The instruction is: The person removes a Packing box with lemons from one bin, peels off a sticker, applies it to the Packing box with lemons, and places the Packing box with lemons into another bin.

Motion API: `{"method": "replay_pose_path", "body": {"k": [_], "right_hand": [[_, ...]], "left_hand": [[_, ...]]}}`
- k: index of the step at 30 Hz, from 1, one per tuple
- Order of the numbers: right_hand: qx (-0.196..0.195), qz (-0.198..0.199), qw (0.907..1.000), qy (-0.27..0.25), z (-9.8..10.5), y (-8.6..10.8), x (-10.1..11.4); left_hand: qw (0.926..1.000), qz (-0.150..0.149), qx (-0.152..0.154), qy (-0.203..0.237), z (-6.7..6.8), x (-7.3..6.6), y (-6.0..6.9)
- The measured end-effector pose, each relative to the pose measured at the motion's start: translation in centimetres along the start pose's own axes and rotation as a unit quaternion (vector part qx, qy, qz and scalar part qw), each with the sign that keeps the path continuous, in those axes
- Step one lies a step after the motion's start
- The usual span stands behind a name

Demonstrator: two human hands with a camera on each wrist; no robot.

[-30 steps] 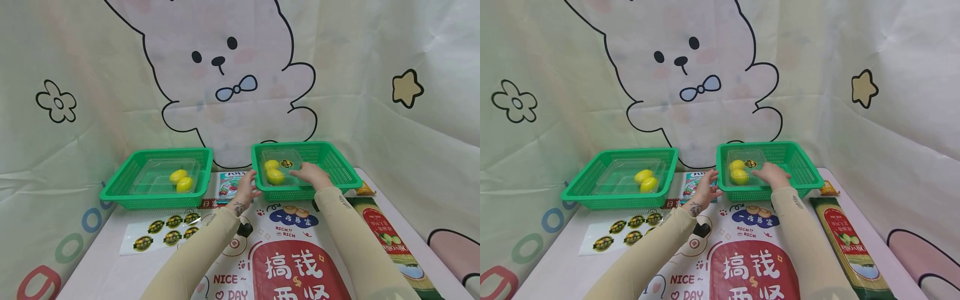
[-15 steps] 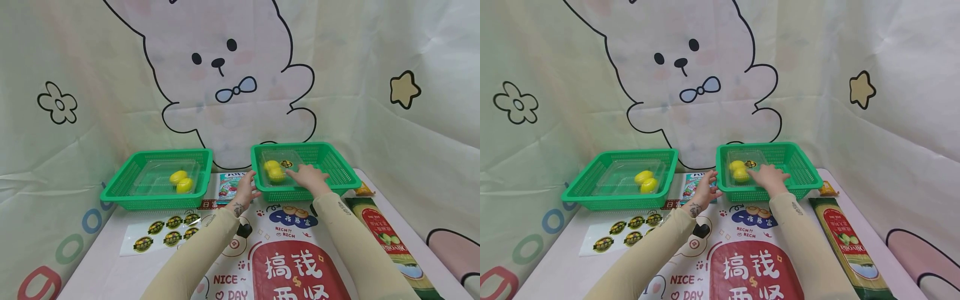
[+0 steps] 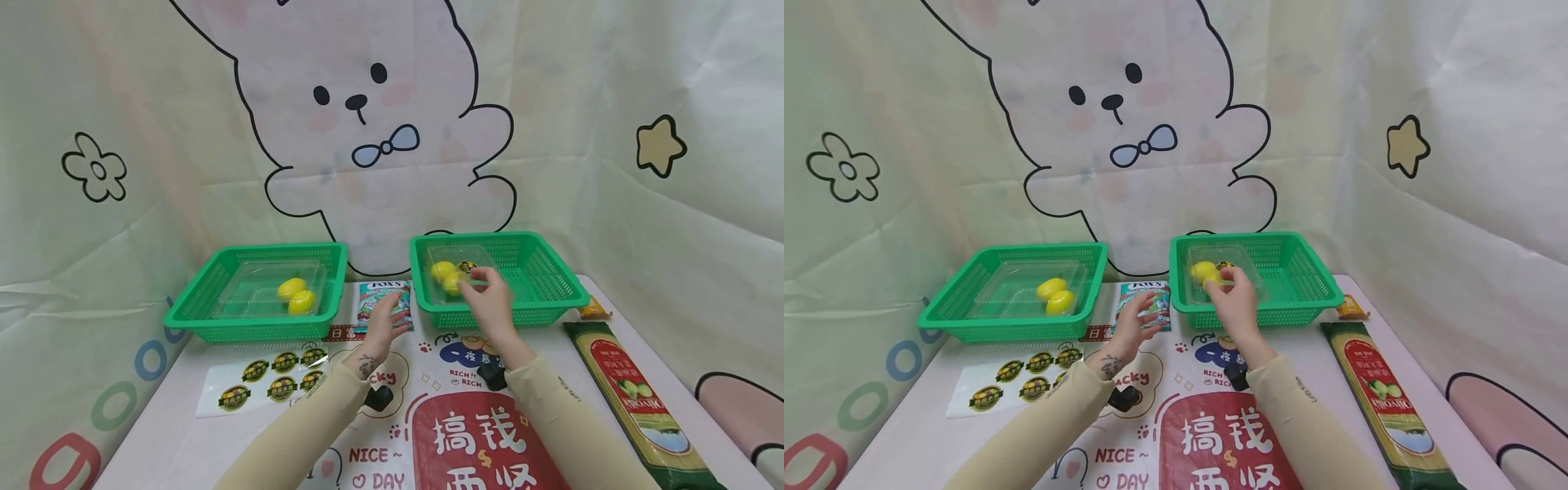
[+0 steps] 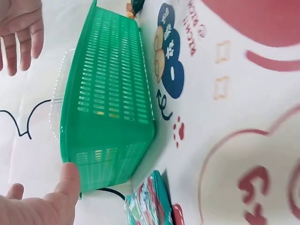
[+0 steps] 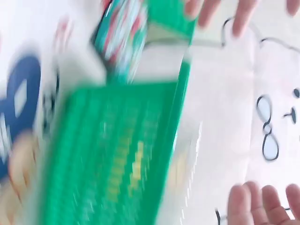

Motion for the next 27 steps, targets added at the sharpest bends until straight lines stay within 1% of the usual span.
{"method": "replay_pose_path", "body": {"k": [1, 3, 4, 6, 9, 12, 16, 18, 19, 20, 22, 24, 27], "right_hand": [[0.001, -0.013, 0.9991, -0.042, -0.4, 0.6, -0.1], [0.010, -0.043, 0.9916, -0.121, -1.3, 1.6, -0.4], [0.015, -0.060, 0.9863, -0.153, -1.8, 2.1, -0.6], [0.029, -0.096, 0.9722, -0.212, -3.0, 3.0, -1.3], [0.048, -0.153, 0.9508, -0.265, -4.6, 4.0, -2.6], [0.047, -0.200, 0.9297, -0.305, -5.6, 4.4, -3.9], [0.026, -0.253, 0.8886, -0.382, -5.8, 3.9, -5.3], [0.018, -0.270, 0.8673, -0.418, -5.7, 3.4, -5.8], [0.016, -0.277, 0.8576, -0.433, -5.5, 3.2, -6.0], [0.016, -0.282, 0.8499, -0.445, -5.4, 2.9, -6.1], [0.015, -0.286, 0.8406, -0.460, -5.1, 2.5, -6.2], [0.011, -0.287, 0.8344, -0.470, -4.8, 2.1, -6.3], [0.004, -0.282, 0.8346, -0.473, -4.4, 1.5, -6.5]], "left_hand": [[1.0000, 0.000, 0.003, 0.004, 0.3, 0.0, 0.4], [0.9999, -0.006, 0.007, 0.005, 0.9, 0.0, 1.3], [0.9999, -0.008, 0.007, 0.006, 1.3, 0.0, 1.7], [0.9999, -0.010, 0.002, 0.011, 1.9, -0.1, 2.6], [0.9998, -0.017, -0.003, 0.007, 2.9, -0.2, 3.7], [0.9997, -0.023, 0.000, -0.002, 3.8, -0.2, 4.6], [0.9993, -0.031, 0.010, -0.017, 5.0, -0.5, 5.8], [0.9989, -0.038, 0.009, -0.026, 5.7, -0.8, 6.3], [0.9986, -0.042, 0.008, -0.030, 6.1, -1.0, 6.6], [0.9983, -0.047, 0.005, -0.036, 6.5, -1.2, 6.8], [0.9972, -0.057, 0.000, -0.048, 7.4, -1.7, 7.4], [0.9959, -0.064, -0.009, -0.063, 8.4, -2.4, 7.8], [0.9934, -0.069, -0.033, -0.086, 10.1, -3.5, 8.2]]}}
Point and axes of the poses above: each hand's wrist, its own y-axis away from the middle knuckle, its own z-axis out of the back of the hand, x = y × z, the point moved 2 cm from there along -y, towards the middle knuckle, and after that the axes turned 4 degrees about x, right-handed, at the moved point
